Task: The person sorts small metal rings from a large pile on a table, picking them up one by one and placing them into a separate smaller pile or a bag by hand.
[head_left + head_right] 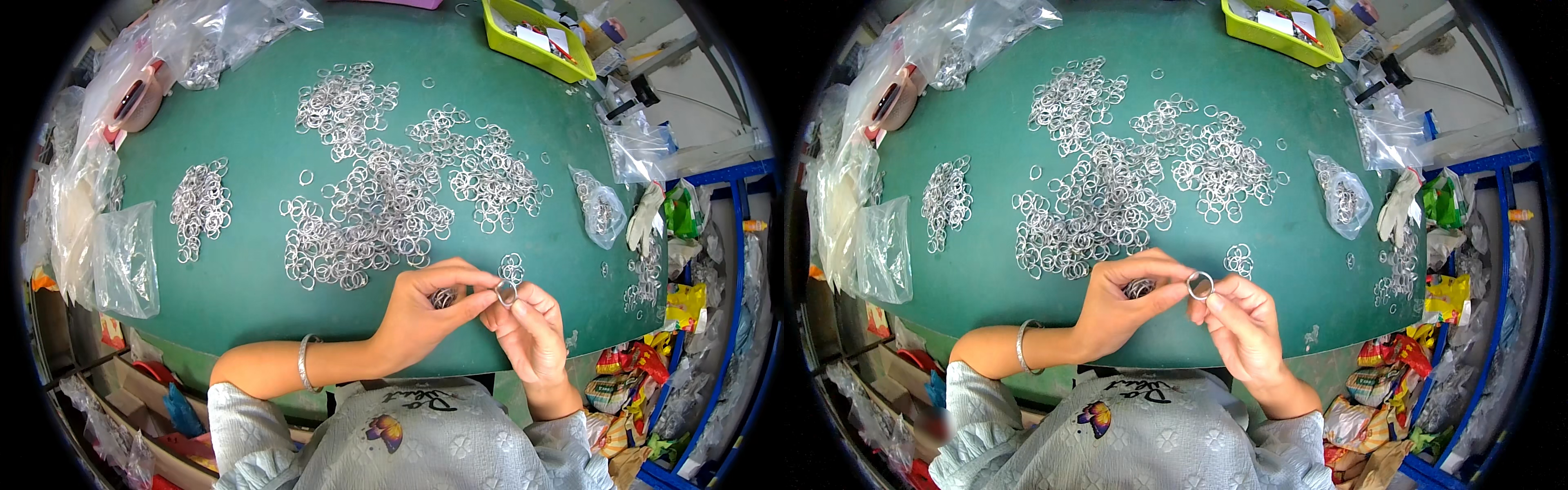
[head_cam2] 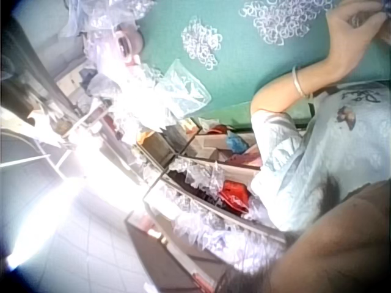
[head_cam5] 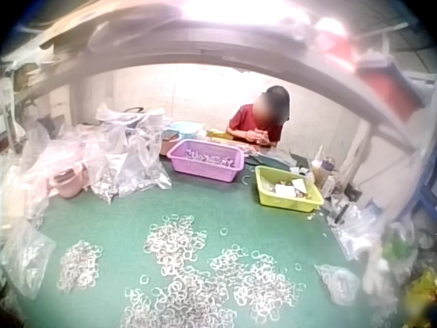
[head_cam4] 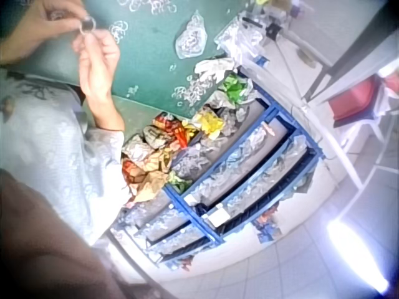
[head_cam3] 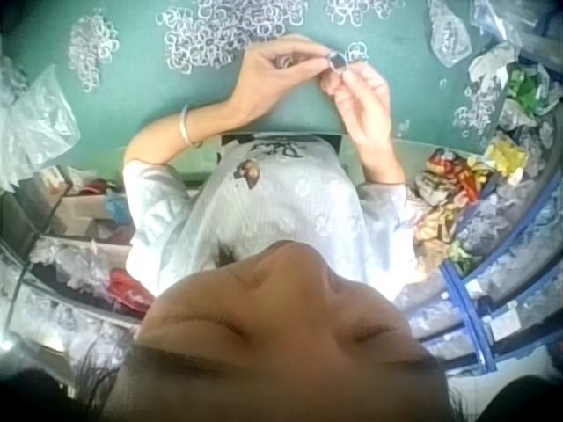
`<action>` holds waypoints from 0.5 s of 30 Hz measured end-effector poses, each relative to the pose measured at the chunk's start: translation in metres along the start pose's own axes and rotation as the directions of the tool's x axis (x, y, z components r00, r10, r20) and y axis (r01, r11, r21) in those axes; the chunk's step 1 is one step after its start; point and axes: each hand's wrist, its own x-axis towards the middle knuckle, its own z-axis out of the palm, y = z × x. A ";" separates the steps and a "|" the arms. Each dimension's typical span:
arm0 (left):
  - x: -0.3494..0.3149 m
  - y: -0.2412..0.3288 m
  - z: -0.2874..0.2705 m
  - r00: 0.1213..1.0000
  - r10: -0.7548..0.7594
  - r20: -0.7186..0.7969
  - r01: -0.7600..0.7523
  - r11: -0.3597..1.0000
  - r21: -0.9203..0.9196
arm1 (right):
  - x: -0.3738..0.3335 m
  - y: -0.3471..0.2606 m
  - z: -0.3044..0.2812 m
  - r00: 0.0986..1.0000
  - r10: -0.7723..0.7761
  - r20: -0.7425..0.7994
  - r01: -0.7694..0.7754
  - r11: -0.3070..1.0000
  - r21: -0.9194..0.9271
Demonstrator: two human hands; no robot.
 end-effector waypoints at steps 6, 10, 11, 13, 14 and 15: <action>-0.002 -0.002 0.004 0.968 -0.237 0.082 0.250 0.931 -0.266 | 0.008 0.010 -0.006 0.722 -0.612 0.322 0.517 0.169 -0.839; -0.002 -0.004 0.001 0.912 -0.378 0.158 0.410 0.830 -0.379 | 0.013 0.006 -0.008 0.571 -0.520 0.635 0.473 -0.424 -0.772; -0.002 -0.004 0.001 0.902 -0.395 0.172 0.431 0.810 -0.399 | 0.013 0.004 -0.009 0.569 -0.490 0.660 0.466 -0.469 -0.750; -0.002 -0.004 0.002 0.890 -0.420 0.176 0.455 0.818 -0.353 | 0.017 -0.001 -0.012 0.584 -0.421 0.694 0.539 -0.438 -0.719; -0.003 -0.004 0.002 0.885 -0.432 0.174 0.466 0.821 -0.331 | 0.019 -0.004 -0.013 0.601 -0.387 0.699 0.566 -0.410 -0.715; -0.002 -0.006 0.001 0.896 -0.412 0.163 0.443 0.823 -0.355 | 0.022 -0.007 -0.015 0.617 -0.353 0.703 0.592 -0.381 -0.710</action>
